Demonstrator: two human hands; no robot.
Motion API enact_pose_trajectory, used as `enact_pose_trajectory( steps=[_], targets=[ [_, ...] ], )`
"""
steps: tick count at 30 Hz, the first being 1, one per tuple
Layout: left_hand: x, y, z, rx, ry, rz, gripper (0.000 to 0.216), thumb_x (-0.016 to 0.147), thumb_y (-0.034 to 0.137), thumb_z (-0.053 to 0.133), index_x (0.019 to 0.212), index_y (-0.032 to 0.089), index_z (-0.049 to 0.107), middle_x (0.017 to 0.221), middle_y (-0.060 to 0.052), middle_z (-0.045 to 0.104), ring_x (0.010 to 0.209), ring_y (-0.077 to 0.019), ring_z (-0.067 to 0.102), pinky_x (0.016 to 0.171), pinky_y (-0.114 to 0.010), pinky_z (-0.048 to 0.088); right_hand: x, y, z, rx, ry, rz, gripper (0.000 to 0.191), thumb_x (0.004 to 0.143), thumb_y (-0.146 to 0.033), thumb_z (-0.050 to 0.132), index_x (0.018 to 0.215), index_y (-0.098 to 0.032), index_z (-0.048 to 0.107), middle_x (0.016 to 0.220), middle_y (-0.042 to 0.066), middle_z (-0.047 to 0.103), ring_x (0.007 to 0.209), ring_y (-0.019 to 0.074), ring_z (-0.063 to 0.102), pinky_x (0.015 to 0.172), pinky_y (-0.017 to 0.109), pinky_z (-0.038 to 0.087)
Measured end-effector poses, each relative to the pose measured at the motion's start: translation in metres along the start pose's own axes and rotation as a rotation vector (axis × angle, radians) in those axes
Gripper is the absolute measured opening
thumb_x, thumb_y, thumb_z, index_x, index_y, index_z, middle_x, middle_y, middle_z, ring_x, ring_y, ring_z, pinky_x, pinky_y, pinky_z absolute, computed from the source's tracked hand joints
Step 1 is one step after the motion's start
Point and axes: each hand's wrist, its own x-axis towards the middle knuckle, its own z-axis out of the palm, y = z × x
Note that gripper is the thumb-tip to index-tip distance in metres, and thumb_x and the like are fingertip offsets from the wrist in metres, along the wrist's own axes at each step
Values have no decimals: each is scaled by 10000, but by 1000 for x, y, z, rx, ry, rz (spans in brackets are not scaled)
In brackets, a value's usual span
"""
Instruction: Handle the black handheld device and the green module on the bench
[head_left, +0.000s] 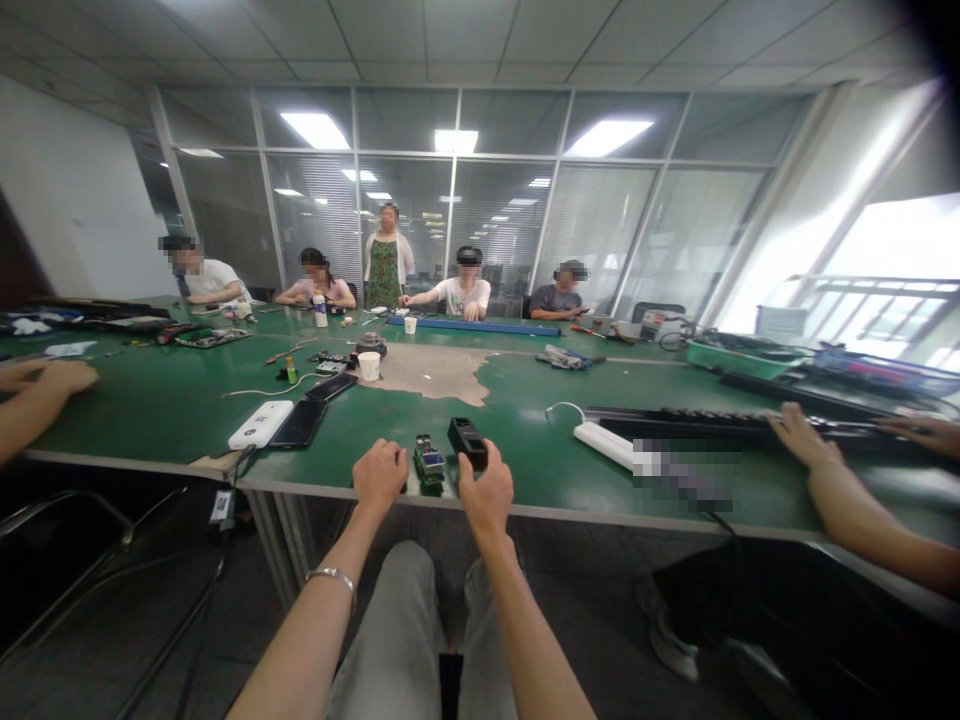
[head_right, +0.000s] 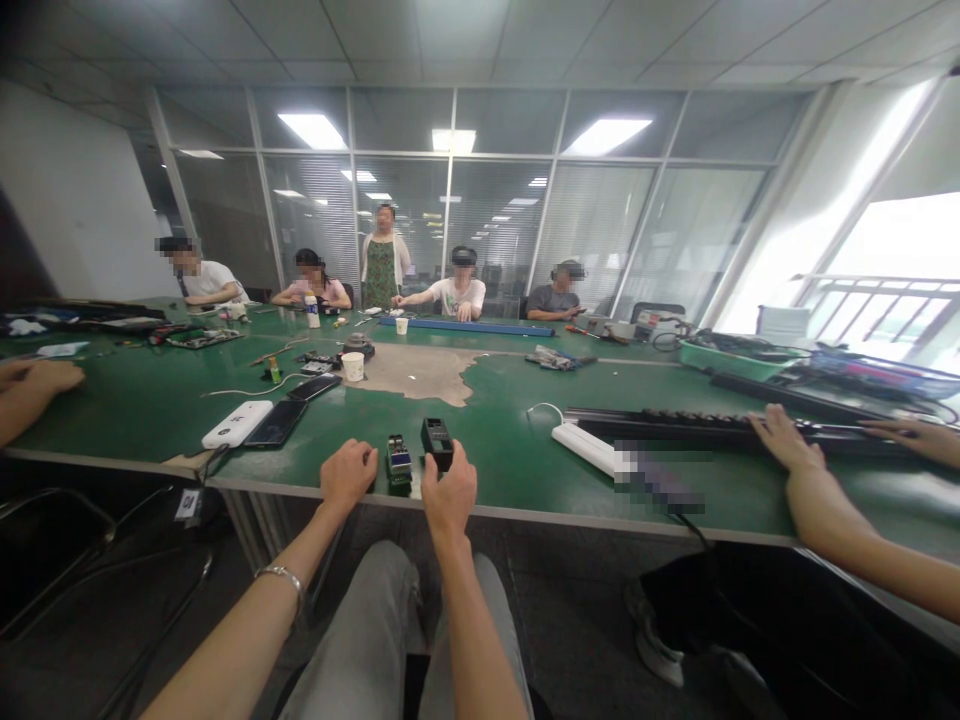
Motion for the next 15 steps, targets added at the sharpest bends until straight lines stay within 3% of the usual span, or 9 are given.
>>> enact_pose_trajectory(
  steps=[5,15],
  targets=[
    [0,1,-1,18,6,-8,374,946,436,378,906,221,680,983,-58,620,846,-149,584,662,-242,359,-4,16,0,-78,-26,29,503,871,-408,509,1281,-117,519,1047,151,656,913,275,570,799,349,394],
    [0,-2,4,14,31,19,397,952,444,346,894,227,673,972,-51,607,816,-152,575,649,-247,347,-7,17,1,-152,-91,-22,471,844,-337,570,1256,-113,531,1031,137,668,930,284,558,802,350,379]
  ],
)
